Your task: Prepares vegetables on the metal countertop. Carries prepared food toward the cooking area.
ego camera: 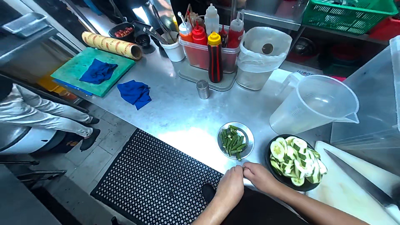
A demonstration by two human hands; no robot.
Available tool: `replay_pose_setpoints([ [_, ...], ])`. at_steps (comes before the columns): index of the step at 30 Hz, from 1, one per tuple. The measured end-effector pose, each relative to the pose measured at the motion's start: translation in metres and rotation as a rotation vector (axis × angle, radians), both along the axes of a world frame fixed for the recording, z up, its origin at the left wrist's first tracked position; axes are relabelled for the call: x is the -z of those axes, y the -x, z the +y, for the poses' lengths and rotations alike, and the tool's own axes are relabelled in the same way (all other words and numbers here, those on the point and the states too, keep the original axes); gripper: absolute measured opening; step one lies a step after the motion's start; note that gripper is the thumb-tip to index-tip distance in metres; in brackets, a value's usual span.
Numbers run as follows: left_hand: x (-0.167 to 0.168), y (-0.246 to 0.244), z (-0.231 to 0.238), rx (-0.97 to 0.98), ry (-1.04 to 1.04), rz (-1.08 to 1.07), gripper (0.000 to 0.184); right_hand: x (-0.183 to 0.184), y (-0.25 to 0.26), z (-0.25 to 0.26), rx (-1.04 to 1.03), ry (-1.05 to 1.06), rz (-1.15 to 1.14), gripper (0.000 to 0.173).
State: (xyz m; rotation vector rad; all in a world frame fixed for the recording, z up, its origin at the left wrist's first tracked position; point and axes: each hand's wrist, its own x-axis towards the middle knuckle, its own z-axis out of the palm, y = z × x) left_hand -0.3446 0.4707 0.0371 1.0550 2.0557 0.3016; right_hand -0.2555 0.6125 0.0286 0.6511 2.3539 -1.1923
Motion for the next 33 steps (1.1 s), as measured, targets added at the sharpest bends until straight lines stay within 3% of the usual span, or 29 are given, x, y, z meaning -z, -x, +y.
replay_pose_setpoints([
  [7,0.004,0.000,0.006,0.009,-0.150,0.059,0.028,0.000,-0.007,0.003,0.433,0.420,0.081,0.030],
  [14,0.012,0.002,0.000,-0.007,-0.342,0.049,0.028,-0.013,-0.010,-0.002,0.705,0.885,-0.006,0.026],
  [18,0.016,-0.006,0.000,-0.185,-0.525,-0.088,0.037,-0.018,-0.004,0.003,0.787,1.044,0.080,0.028],
  [20,0.021,-0.012,0.008,-0.361,-0.555,-0.229,0.038,-0.021,0.006,0.011,0.803,0.948,0.173,0.029],
  [22,0.023,-0.007,0.022,-0.498,-0.516,-0.296,0.037,-0.021,0.021,0.024,0.811,0.724,0.252,0.032],
  [26,0.025,0.018,0.048,-0.531,-0.423,-0.295,0.053,-0.003,0.046,0.050,0.767,0.442,0.231,0.036],
  [28,0.022,0.024,0.050,-0.535,-0.411,-0.254,0.056,0.007,0.054,0.055,0.733,0.349,0.187,0.037],
  [30,0.025,0.026,0.038,-0.602,-0.397,-0.143,0.046,0.012,0.053,0.056,0.680,0.231,0.149,0.040],
  [33,0.041,0.037,0.021,-0.674,-0.203,0.048,0.039,0.015,0.045,0.054,0.584,0.069,0.122,0.048],
])
